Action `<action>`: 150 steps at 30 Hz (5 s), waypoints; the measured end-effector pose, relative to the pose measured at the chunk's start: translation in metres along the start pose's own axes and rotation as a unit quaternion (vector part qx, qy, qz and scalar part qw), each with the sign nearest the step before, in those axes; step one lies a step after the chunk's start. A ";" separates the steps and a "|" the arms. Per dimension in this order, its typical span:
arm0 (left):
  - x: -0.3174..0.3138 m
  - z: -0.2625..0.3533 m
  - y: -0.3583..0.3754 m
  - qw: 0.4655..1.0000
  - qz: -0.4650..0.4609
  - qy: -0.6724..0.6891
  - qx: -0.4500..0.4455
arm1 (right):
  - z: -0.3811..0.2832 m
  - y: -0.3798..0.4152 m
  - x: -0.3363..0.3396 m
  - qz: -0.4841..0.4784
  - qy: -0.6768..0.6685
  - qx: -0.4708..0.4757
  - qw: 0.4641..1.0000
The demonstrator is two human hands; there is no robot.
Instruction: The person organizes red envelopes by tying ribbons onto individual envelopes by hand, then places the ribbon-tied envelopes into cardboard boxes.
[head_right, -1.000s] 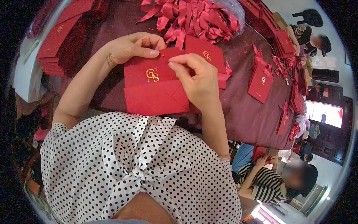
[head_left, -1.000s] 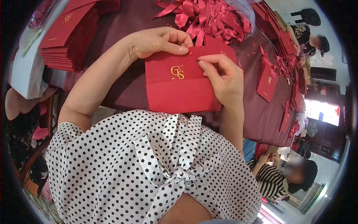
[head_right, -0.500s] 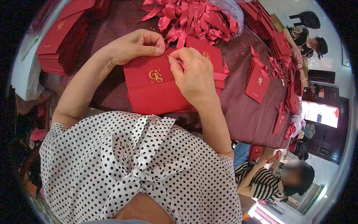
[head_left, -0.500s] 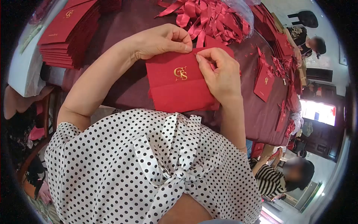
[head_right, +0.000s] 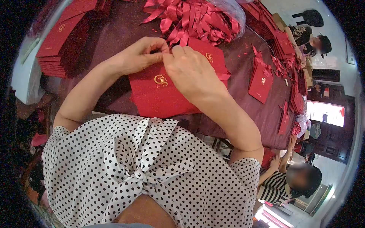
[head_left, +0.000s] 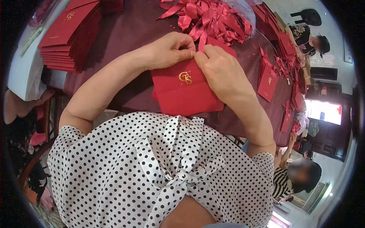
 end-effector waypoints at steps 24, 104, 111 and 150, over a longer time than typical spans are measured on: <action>-0.013 0.039 0.016 0.965 -0.059 -0.183 -0.178 | 0.022 0.028 0.001 0.188 -0.347 -0.103 0.913; -0.014 -0.025 0.016 0.940 -0.029 0.331 0.079 | 0.029 0.053 -0.058 0.334 -0.611 -0.247 0.674; 0.008 -0.010 0.014 0.983 0.134 0.098 -0.080 | 0.031 0.049 -0.064 0.306 -0.604 -0.263 0.687; 0.016 0.049 0.039 0.913 0.195 -0.191 -0.302 | -0.001 0.001 -0.002 0.246 -0.171 -0.081 0.951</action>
Point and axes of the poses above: each hand's wrist, its own y-axis away from the middle knuckle, its own x-axis out of the back of the hand, z = x × y, the point moved 9 cm from there along -y, towards the middle knuckle, and after that the axes turned 7 degrees about x, right-handed, at the moved point
